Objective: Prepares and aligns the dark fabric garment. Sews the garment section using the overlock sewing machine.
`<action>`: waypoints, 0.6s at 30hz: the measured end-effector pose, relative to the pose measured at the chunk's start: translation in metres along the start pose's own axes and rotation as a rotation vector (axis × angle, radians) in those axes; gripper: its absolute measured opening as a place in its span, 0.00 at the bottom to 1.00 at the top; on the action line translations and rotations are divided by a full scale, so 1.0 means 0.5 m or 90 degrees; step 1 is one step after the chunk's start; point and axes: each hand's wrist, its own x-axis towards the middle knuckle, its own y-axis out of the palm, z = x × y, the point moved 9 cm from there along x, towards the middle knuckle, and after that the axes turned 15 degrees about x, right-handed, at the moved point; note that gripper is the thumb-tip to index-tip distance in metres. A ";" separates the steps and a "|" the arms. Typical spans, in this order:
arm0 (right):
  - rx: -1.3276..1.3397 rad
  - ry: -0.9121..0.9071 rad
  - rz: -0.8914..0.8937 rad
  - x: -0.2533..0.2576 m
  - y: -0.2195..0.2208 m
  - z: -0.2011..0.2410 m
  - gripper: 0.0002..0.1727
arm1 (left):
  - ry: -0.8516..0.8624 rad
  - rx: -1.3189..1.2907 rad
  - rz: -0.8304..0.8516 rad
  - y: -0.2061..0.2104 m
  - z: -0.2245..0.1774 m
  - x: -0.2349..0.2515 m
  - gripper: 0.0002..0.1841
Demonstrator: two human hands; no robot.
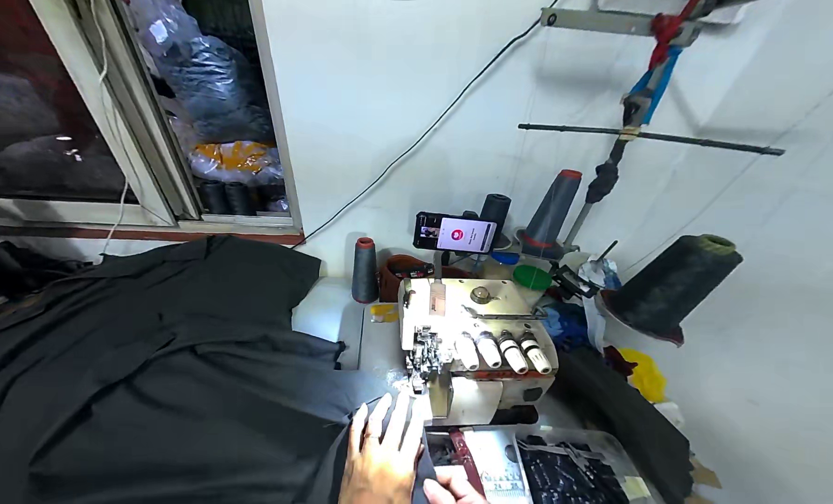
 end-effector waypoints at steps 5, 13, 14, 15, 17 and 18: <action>0.005 0.012 0.005 0.017 -0.013 0.019 0.10 | -0.044 0.029 -0.029 0.009 -0.014 0.008 0.20; -0.009 0.012 0.022 0.017 -0.019 0.020 0.09 | -0.032 0.014 -0.029 0.012 -0.013 0.012 0.21; -0.004 0.012 0.023 0.018 -0.016 0.022 0.09 | -0.029 0.015 -0.028 0.013 -0.013 0.015 0.21; -0.002 0.012 0.025 0.019 -0.013 0.023 0.09 | -0.025 0.019 -0.021 0.016 -0.013 0.016 0.21; -0.004 0.012 0.028 0.021 -0.008 0.025 0.09 | -0.018 0.011 -0.018 0.023 -0.011 0.017 0.21; -0.006 0.010 0.030 0.023 -0.006 0.025 0.09 | -0.016 -0.013 -0.024 0.028 -0.007 0.018 0.22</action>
